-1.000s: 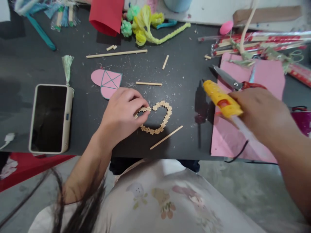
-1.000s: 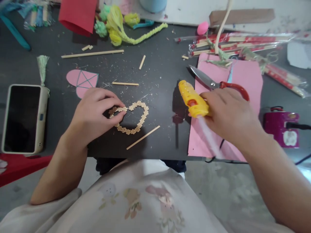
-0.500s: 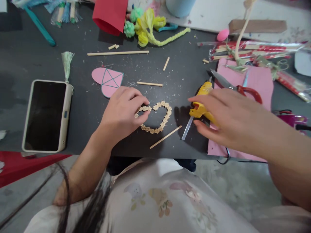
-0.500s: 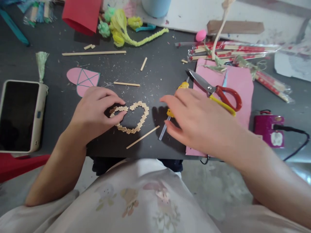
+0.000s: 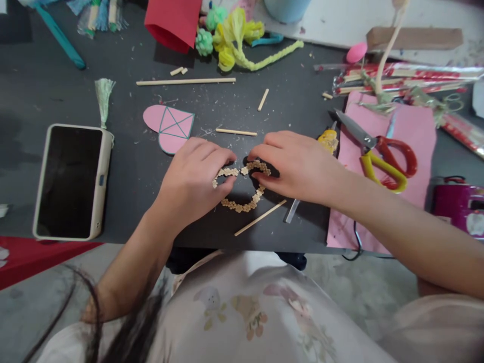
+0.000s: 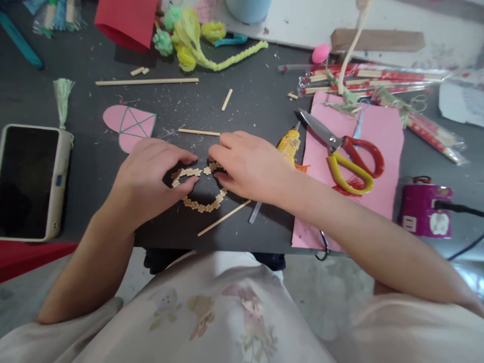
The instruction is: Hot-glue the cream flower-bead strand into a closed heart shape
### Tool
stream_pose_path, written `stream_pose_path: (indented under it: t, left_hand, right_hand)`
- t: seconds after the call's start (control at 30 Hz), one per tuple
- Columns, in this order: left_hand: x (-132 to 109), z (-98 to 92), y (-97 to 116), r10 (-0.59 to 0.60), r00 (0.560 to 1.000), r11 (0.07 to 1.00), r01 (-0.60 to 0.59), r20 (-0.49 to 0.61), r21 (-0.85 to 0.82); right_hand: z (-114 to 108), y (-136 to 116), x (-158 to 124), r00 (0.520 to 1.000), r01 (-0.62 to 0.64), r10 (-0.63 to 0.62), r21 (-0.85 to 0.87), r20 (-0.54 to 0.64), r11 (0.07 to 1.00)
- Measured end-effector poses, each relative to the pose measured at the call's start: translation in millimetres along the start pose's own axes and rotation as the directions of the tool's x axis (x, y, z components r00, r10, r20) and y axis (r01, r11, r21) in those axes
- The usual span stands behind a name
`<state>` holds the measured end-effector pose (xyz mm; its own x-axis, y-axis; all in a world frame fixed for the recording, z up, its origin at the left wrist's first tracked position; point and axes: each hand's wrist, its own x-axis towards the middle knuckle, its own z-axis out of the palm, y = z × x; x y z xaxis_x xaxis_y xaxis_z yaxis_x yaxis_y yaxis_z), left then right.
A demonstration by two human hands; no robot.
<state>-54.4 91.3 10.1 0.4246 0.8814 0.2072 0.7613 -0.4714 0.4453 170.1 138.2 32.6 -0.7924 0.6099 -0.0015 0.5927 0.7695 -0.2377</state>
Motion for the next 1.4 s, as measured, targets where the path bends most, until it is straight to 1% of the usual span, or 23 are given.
stream_pose_path:
  t: [0.17,0.33,0.5,0.63,0.8,1.1,1.23,1.4]
  left_hand:
    - [-0.8,-0.6,1.0,0.003,1.0,1.0,-0.003,-0.003,0.01]
    - [-1.7,-0.5,1.1,0.04,0.999,0.998,-0.039,-0.015,0.048]
    - [-1.7,-0.7,1.7,0.045,0.998,0.998,-0.043,-0.035,0.054]
    - [-1.4,-1.5,2.1,0.048,0.999,0.998,-0.047,-0.022,0.045]
    - [-0.3,-2.9,2.5,0.041,0.999,0.997,-0.04,-0.001,0.062]
    - [-0.8,-3.4,2.8,0.055,0.998,0.996,-0.054,-0.012,0.074]
    - [-1.3,-1.8,1.4,0.069,0.997,0.995,-0.067,-0.025,0.068]
    - [-1.1,2.7,-1.2,0.091,0.993,0.995,-0.087,-0.076,0.046]
  right_hand:
    - [2.5,0.3,6.1,1.0,0.025,-0.025,0.042,0.017,0.999]
    - [4.5,1.9,9.0,0.998,0.056,-0.056,0.06,-0.003,0.997]
    - [7.0,2.6,9.4,0.998,0.063,-0.062,0.061,-0.017,0.996]
    - [7.3,2.2,9.6,0.998,0.059,-0.059,0.079,-0.009,0.995]
    - [7.6,3.3,9.6,0.997,0.072,-0.071,0.057,-0.016,0.996]
    - [8.8,3.6,10.8,0.997,0.083,-0.082,0.039,-0.013,0.996]
    - [8.6,2.9,11.4,0.997,0.08,-0.08,0.036,0.007,0.996]
    - [8.6,2.9,11.7,0.997,0.076,-0.077,0.037,0.009,0.996]
